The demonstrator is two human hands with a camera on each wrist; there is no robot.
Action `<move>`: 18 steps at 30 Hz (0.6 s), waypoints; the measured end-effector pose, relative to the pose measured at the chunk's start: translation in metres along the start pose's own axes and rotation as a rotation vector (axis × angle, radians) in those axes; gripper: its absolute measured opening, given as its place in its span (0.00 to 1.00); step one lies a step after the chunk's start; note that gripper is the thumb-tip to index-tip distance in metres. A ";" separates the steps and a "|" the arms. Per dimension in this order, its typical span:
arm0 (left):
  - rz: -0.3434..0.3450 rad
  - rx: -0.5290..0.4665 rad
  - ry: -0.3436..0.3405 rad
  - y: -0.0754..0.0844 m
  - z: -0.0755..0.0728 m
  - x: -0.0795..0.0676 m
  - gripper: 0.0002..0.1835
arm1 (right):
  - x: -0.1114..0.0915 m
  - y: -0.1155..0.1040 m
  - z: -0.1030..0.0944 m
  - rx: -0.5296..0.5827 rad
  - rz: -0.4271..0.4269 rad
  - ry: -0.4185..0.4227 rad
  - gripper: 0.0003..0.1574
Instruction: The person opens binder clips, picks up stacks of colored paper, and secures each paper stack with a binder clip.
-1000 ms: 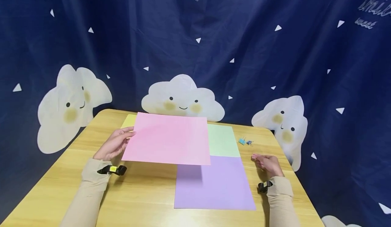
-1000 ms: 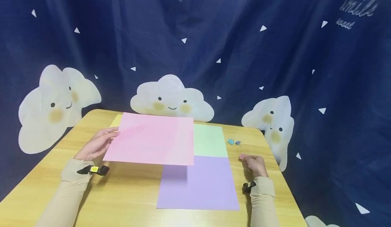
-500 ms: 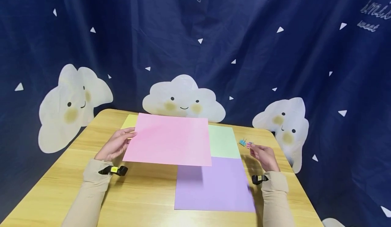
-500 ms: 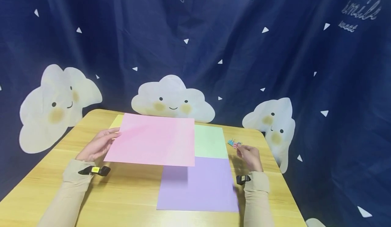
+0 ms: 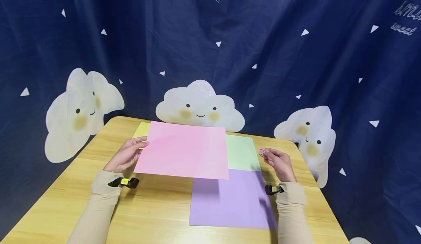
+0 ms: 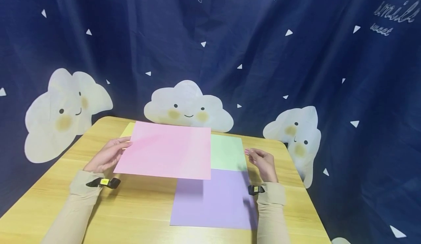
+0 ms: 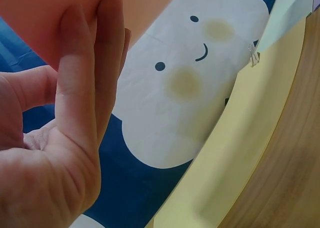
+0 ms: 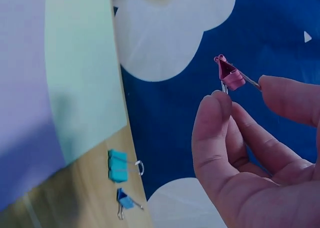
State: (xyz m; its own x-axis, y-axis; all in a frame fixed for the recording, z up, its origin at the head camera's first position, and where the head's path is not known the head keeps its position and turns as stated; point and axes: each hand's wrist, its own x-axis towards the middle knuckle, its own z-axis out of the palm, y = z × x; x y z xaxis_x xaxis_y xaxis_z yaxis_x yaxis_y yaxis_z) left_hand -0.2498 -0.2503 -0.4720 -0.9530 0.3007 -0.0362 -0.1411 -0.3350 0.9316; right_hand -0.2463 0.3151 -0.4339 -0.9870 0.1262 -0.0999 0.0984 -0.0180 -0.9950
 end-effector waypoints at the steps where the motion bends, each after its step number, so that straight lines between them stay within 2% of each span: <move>1: -0.002 -0.003 0.000 0.000 0.000 0.000 0.14 | 0.000 0.000 0.001 0.006 -0.002 -0.005 0.23; 4: -0.004 -0.001 0.004 0.000 0.001 0.000 0.14 | 0.001 -0.002 0.007 0.011 -0.005 0.010 0.19; 8: -0.002 0.004 0.000 0.000 0.001 -0.001 0.14 | 0.001 -0.002 0.015 0.001 -0.003 0.009 0.18; 13: 0.000 0.009 0.002 -0.001 0.001 0.000 0.14 | 0.000 -0.003 0.022 0.029 -0.009 -0.033 0.18; 18: 0.000 0.006 -0.003 -0.001 0.002 0.000 0.15 | -0.001 -0.002 0.031 0.089 -0.010 -0.068 0.08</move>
State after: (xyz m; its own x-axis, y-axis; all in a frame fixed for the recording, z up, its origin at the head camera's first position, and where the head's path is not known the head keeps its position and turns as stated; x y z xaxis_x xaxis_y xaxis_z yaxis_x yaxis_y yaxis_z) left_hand -0.2494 -0.2485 -0.4728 -0.9523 0.3032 -0.0352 -0.1394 -0.3295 0.9338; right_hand -0.2497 0.2845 -0.4313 -0.9944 0.0596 -0.0868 0.0802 -0.1051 -0.9912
